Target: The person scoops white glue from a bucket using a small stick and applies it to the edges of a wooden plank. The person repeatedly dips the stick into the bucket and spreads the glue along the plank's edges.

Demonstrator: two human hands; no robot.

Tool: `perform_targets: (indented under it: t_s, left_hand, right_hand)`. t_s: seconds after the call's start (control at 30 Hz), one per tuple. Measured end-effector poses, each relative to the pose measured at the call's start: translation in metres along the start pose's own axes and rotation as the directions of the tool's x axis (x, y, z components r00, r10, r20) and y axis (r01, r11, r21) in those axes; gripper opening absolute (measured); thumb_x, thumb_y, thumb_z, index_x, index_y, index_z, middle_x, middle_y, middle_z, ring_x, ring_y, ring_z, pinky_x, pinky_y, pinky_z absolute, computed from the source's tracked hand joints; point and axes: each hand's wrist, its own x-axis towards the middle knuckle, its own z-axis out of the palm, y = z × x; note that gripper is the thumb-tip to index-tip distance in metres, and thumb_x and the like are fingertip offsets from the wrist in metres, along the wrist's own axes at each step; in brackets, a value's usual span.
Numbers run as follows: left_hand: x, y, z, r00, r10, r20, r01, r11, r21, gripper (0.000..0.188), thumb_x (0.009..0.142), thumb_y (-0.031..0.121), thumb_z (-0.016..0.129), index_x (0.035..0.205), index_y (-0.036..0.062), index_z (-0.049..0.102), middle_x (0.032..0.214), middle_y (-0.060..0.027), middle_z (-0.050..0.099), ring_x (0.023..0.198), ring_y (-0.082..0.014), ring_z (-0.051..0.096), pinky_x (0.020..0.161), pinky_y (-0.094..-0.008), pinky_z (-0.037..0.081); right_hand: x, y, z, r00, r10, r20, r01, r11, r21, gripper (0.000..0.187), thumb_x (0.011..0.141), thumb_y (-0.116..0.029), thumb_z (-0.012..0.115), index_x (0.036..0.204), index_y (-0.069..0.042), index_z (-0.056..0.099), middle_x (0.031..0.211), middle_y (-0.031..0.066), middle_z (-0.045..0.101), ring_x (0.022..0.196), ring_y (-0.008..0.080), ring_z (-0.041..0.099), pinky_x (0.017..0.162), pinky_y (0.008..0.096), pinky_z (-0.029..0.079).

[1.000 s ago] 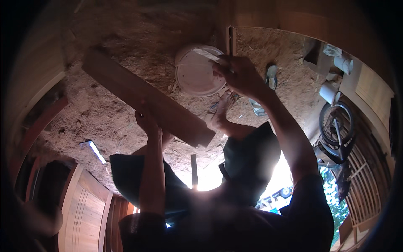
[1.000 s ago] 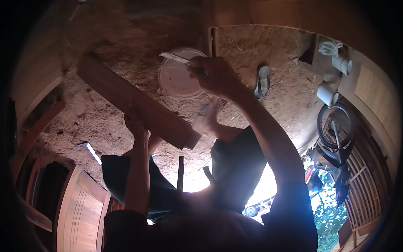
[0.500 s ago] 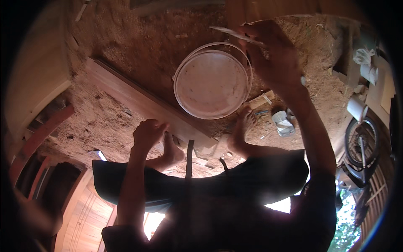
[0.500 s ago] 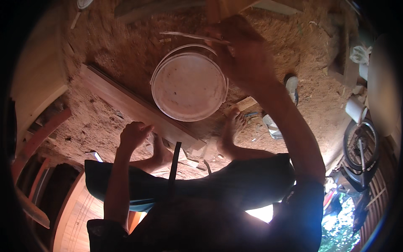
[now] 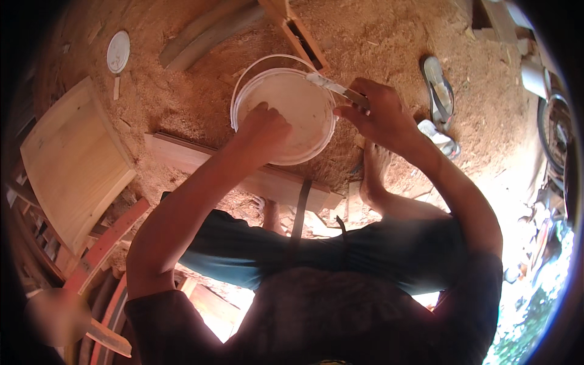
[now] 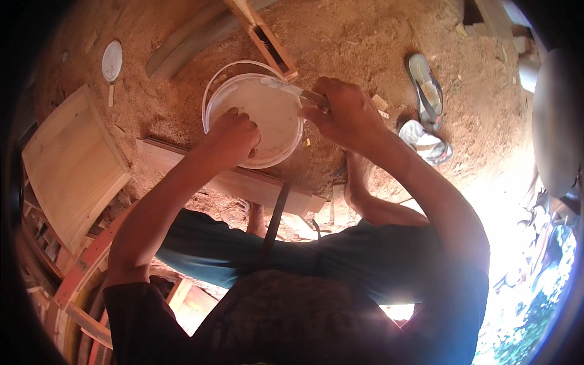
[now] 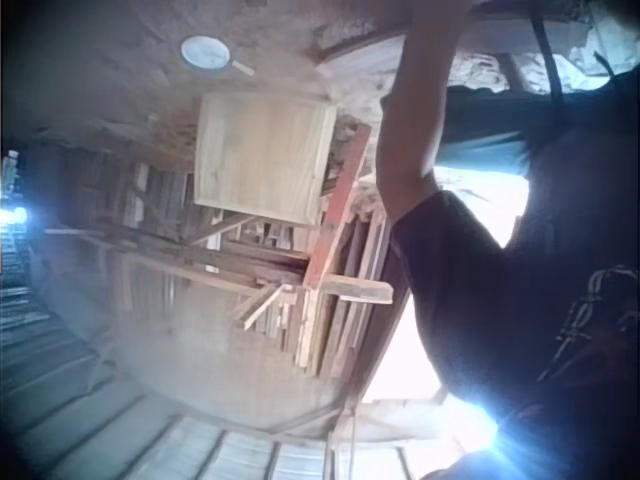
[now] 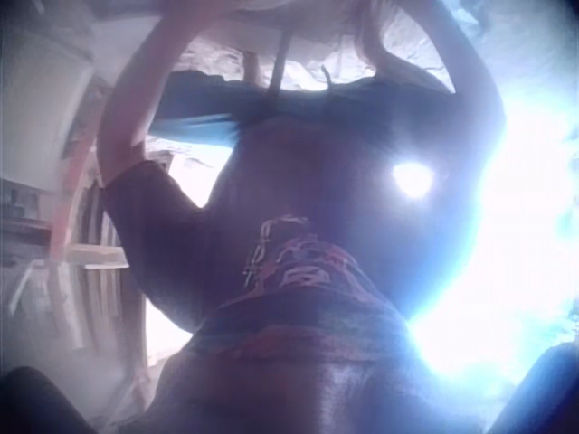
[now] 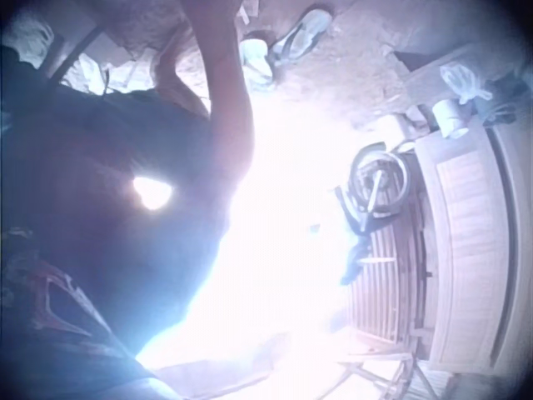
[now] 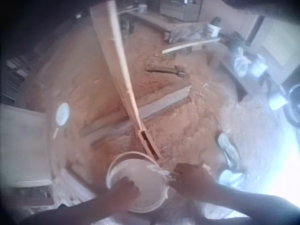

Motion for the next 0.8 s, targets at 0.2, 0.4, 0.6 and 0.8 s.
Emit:
perform_targets:
  t_s: [0.2, 0.4, 0.6, 0.8]
  left_hand:
    - [0.015, -0.009, -0.005, 0.993, 0.064, 0.098, -0.063, 0.998, -0.010, 0.020, 0.078, 0.033, 0.090, 0.076, 0.0146, 0.083, 0.082, -0.0084, 0.078, 0.093, -0.0265, 0.074, 0.095, -0.0445, 0.047]
    - [0.013, -0.012, -0.002, 0.986, 0.086, 0.144, -0.068, 0.990, -0.127, 0.012, 0.079, 0.026, 0.085, 0.077, 0.0144, 0.083, 0.082, -0.0088, 0.077, 0.092, -0.0282, 0.074, 0.098, -0.0452, 0.047]
    - [0.001, -0.026, 0.005, 0.998, 0.012, 0.067, 0.012, 0.941, -0.337, 0.010, 0.083, 0.024, 0.083, 0.086, 0.0148, 0.086, 0.091, -0.0075, 0.081, 0.095, -0.0283, 0.075, 0.100, -0.0443, 0.049]
    - [0.011, -0.029, -0.005, 0.963, 0.139, 0.229, -0.034, 0.911, -0.412, 0.010, 0.086, 0.020, 0.081, 0.091, 0.0150, 0.088, 0.095, -0.0084, 0.084, 0.100, -0.0283, 0.077, 0.104, -0.0443, 0.049]
  right_hand:
    - [-0.009, 0.003, 0.000, 0.997, -0.034, -0.062, 0.033, 0.999, -0.024, 0.030, 0.094, -0.022, 0.089, 0.099, -0.001, 0.068, 0.079, 0.0147, 0.069, 0.069, 0.0277, 0.069, 0.065, 0.0425, 0.053]
    - [-0.007, -0.006, -0.005, 1.000, 0.004, -0.030, -0.005, 0.998, -0.058, 0.028, 0.096, -0.021, 0.087, 0.100, -0.001, 0.068, 0.078, 0.0165, 0.068, 0.069, 0.0289, 0.069, 0.065, 0.0430, 0.053]
    - [-0.006, -0.009, 0.001, 0.997, 0.070, 0.042, -0.069, 0.997, -0.025, 0.027, 0.094, -0.019, 0.085, 0.099, 0.001, 0.068, 0.087, 0.0214, 0.074, 0.079, 0.0401, 0.077, 0.070, 0.0482, 0.058]
    - [-0.014, 0.001, 0.014, 0.995, 0.097, 0.031, -0.098, 0.995, 0.031, 0.025, 0.094, -0.018, 0.084, 0.099, 0.001, 0.069, 0.082, 0.0225, 0.073, 0.079, 0.0408, 0.077, 0.070, 0.0479, 0.058]
